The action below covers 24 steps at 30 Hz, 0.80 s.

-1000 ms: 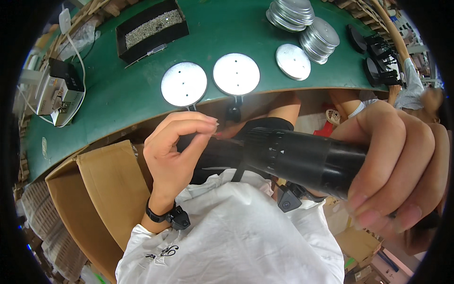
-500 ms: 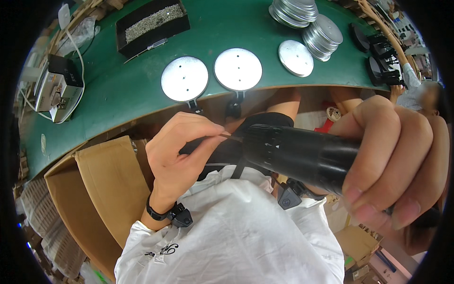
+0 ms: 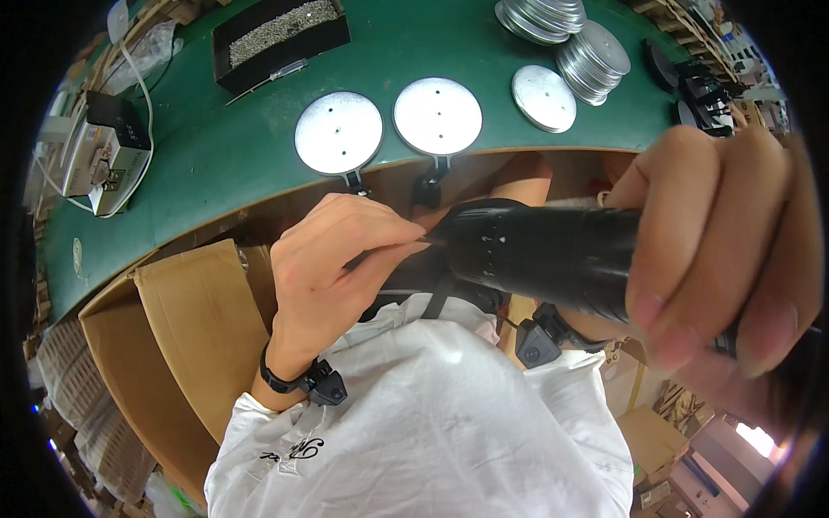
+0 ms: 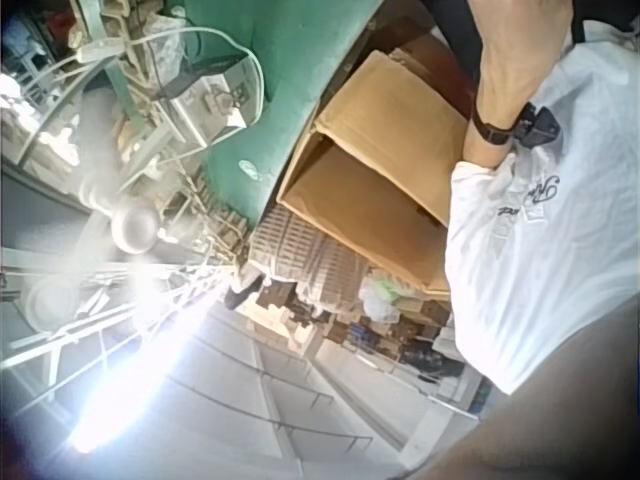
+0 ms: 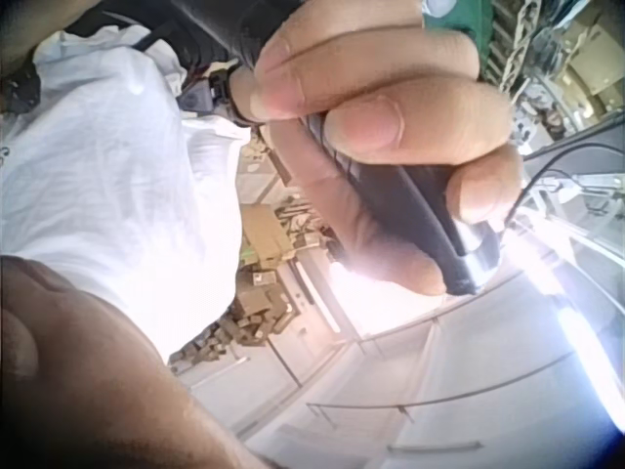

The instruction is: Assembling plastic components with metal circular plates using an electric screwdriver on an electronics assembly line.

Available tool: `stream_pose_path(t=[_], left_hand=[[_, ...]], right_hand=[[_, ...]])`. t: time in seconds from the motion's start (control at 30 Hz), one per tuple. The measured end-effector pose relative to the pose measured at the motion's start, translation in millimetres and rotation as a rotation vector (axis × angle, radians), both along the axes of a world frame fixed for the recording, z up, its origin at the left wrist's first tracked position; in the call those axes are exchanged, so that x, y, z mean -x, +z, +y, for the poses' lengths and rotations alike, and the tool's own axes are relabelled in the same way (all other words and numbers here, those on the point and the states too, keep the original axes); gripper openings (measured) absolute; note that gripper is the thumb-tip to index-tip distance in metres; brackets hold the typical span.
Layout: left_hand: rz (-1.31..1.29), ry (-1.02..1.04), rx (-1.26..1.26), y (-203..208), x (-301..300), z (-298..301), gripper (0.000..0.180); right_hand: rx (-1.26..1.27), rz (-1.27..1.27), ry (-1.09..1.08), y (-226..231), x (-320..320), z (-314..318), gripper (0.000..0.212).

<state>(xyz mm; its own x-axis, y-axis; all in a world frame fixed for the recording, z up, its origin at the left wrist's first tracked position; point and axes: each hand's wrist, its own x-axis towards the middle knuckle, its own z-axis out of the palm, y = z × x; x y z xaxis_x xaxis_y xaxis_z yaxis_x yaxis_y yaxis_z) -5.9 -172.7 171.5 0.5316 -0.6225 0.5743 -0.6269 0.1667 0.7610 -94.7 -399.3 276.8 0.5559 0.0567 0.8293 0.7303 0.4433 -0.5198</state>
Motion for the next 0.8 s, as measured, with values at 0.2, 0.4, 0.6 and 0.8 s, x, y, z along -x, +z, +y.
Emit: stream_pose_path(t=[0.2, 0.4, 0.6, 0.8], left_hand=[[-0.186, 0.135, -0.131, -1, -7, -13, 0.031], [-0.426, 0.293, -0.095, -17, -54, -51, 0.044], [-0.456, 0.518, -0.337, 21, -148, -59, 0.034], [-0.315, 0.349, -0.823, -15, -285, -57, 0.032]], right_hand=[[0.151, 0.225, -0.209, 8, 10, -4, 0.043], [0.214, 0.162, -0.526, 6, -59, 10, 0.039], [0.032, 0.282, -0.877, -37, -98, -13, 0.032], [-0.042, 0.341, -0.905, -44, -106, -13, 0.029]])
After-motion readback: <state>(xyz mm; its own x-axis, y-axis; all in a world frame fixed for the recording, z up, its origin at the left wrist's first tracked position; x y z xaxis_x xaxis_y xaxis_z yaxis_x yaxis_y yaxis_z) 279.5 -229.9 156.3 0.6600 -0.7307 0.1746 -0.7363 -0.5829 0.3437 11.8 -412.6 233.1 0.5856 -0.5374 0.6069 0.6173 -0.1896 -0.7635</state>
